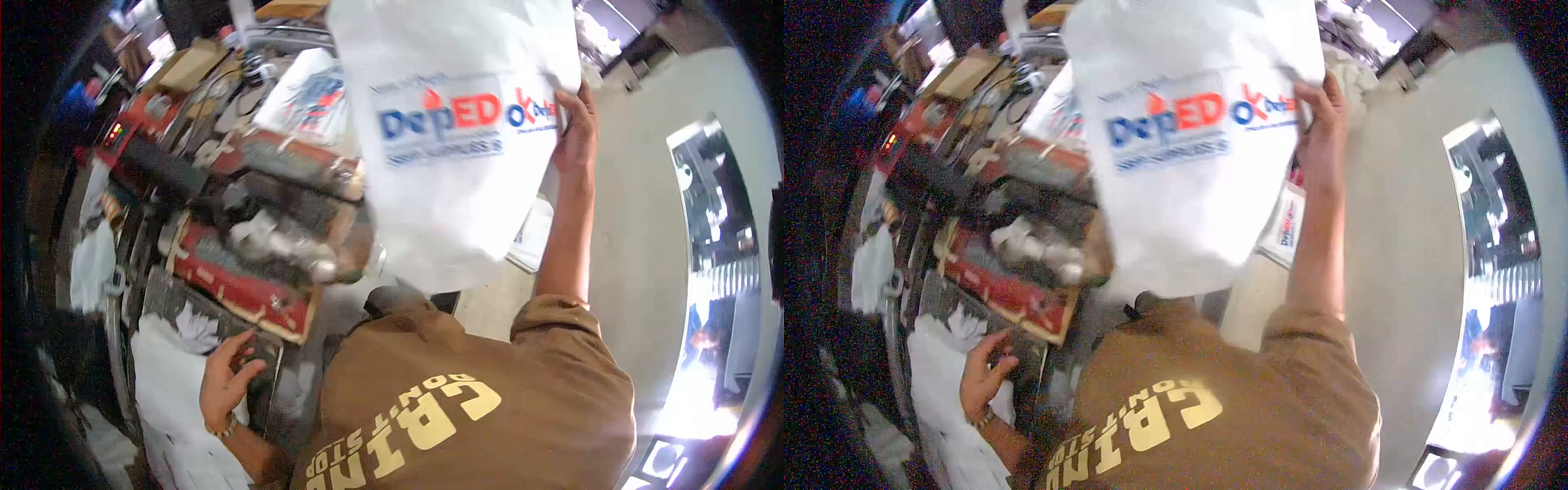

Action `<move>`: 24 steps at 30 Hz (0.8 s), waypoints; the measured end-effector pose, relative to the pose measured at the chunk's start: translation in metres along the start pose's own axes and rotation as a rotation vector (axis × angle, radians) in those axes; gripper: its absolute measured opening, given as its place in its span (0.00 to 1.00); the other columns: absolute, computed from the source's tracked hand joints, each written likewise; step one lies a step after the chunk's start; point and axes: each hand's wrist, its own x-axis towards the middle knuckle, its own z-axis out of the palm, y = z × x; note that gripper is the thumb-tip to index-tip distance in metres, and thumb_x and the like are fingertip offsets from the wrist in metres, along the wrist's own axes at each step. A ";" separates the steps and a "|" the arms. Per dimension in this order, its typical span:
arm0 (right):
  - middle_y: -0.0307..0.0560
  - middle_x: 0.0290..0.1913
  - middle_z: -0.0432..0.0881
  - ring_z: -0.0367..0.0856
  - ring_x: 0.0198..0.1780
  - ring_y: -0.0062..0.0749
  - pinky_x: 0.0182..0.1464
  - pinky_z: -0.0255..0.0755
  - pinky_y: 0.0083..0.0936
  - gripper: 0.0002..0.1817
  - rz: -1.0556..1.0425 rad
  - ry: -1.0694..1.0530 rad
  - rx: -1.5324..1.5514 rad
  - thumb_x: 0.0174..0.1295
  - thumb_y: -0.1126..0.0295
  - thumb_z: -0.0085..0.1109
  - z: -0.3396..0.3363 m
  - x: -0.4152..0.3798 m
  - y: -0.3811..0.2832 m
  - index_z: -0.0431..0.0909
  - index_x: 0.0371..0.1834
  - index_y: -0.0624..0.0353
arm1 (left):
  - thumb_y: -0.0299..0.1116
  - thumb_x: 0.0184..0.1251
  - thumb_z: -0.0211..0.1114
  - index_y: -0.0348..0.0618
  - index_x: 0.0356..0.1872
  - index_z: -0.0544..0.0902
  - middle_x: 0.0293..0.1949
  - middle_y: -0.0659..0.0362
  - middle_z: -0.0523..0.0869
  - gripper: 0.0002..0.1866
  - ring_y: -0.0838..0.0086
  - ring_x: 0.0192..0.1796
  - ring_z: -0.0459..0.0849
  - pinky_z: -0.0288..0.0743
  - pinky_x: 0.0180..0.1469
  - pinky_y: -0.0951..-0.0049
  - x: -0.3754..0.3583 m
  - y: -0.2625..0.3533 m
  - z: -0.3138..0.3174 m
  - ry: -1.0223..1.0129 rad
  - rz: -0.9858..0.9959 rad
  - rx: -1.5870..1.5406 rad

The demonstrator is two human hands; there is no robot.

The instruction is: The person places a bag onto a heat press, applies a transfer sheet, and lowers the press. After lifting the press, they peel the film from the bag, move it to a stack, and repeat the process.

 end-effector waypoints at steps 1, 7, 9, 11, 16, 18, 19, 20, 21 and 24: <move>0.45 0.51 0.83 0.80 0.52 0.31 0.63 0.73 0.30 0.23 -0.008 0.020 -0.086 0.59 0.70 0.60 -0.036 0.016 0.013 0.78 0.59 0.64 | 0.31 0.62 0.74 0.36 0.63 0.80 0.52 0.52 0.85 0.28 0.69 0.50 0.84 0.78 0.53 0.70 0.011 0.012 -0.004 -0.028 0.005 0.010; 0.49 0.47 0.83 0.79 0.49 0.32 0.51 0.75 0.27 0.22 0.375 0.261 -0.575 0.55 0.67 0.60 -0.282 0.040 0.114 0.80 0.52 0.67 | 0.33 0.66 0.71 0.31 0.53 0.84 0.44 0.52 0.87 0.19 0.65 0.47 0.85 0.77 0.54 0.67 0.078 0.114 0.062 0.203 0.137 0.140; 0.39 0.26 0.80 0.77 0.29 0.26 0.35 0.69 0.24 0.10 0.457 0.027 -0.518 0.50 0.67 0.62 -0.367 0.031 0.195 0.83 0.32 0.61 | 0.35 0.68 0.70 0.30 0.51 0.84 0.45 0.51 0.86 0.18 0.64 0.49 0.84 0.76 0.55 0.64 0.105 0.111 0.076 0.233 0.068 0.084; 0.41 0.24 0.81 0.79 0.29 0.27 0.34 0.71 0.29 0.13 0.457 -0.031 -0.724 0.51 0.64 0.62 -0.412 0.007 0.248 0.83 0.33 0.63 | 0.36 0.69 0.69 0.30 0.51 0.84 0.47 0.50 0.86 0.18 0.63 0.53 0.83 0.74 0.58 0.63 0.124 0.124 0.100 0.430 0.037 0.152; 0.51 0.25 0.82 0.83 0.29 0.39 0.34 0.73 0.35 0.16 0.319 -0.319 -1.213 0.52 0.59 0.62 -0.481 -0.019 0.354 0.83 0.32 0.63 | 0.43 0.78 0.62 0.33 0.55 0.82 0.47 0.51 0.85 0.21 0.67 0.47 0.82 0.75 0.52 0.64 0.146 0.087 0.148 0.635 -0.064 0.573; 0.56 0.26 0.83 0.83 0.30 0.52 0.35 0.75 0.43 0.18 0.389 -0.661 -1.406 0.51 0.56 0.62 -0.507 -0.021 0.385 0.82 0.34 0.62 | 0.44 0.79 0.60 0.33 0.55 0.82 0.46 0.52 0.84 0.22 0.70 0.43 0.81 0.75 0.48 0.64 0.144 0.102 0.152 0.590 -0.230 0.505; 0.56 0.26 0.83 0.83 0.30 0.52 0.35 0.75 0.43 0.18 0.400 -0.670 -1.395 0.51 0.56 0.62 -0.516 -0.022 0.399 0.82 0.34 0.62 | 0.46 0.80 0.59 0.33 0.56 0.82 0.45 0.53 0.84 0.23 0.73 0.38 0.80 0.75 0.43 0.65 0.148 0.113 0.152 0.557 -0.373 0.415; 0.57 0.27 0.83 0.84 0.33 0.53 0.37 0.76 0.47 0.18 0.400 -0.703 -1.404 0.52 0.55 0.60 -0.524 -0.027 0.413 0.80 0.32 0.61 | 0.47 0.79 0.60 0.28 0.64 0.76 0.63 0.43 0.78 0.29 0.57 0.63 0.78 0.72 0.64 0.58 0.153 0.122 0.149 0.485 -0.500 0.296; 0.58 0.29 0.84 0.85 0.36 0.55 0.39 0.77 0.51 0.18 0.396 -0.738 -1.413 0.52 0.54 0.59 -0.531 -0.029 0.427 0.78 0.31 0.60 | 0.47 0.79 0.60 0.28 0.64 0.76 0.63 0.43 0.78 0.29 0.57 0.63 0.78 0.72 0.64 0.58 0.150 0.108 0.147 0.487 -0.513 0.304; 0.52 0.27 0.83 0.82 0.30 0.54 0.35 0.75 0.49 0.17 0.279 -0.748 -1.403 0.52 0.56 0.62 -0.562 -0.044 0.466 0.79 0.35 0.59 | 0.47 0.78 0.61 0.31 0.70 0.71 0.70 0.43 0.72 0.32 0.56 0.67 0.74 0.67 0.69 0.56 0.141 0.104 0.155 0.643 -0.542 0.492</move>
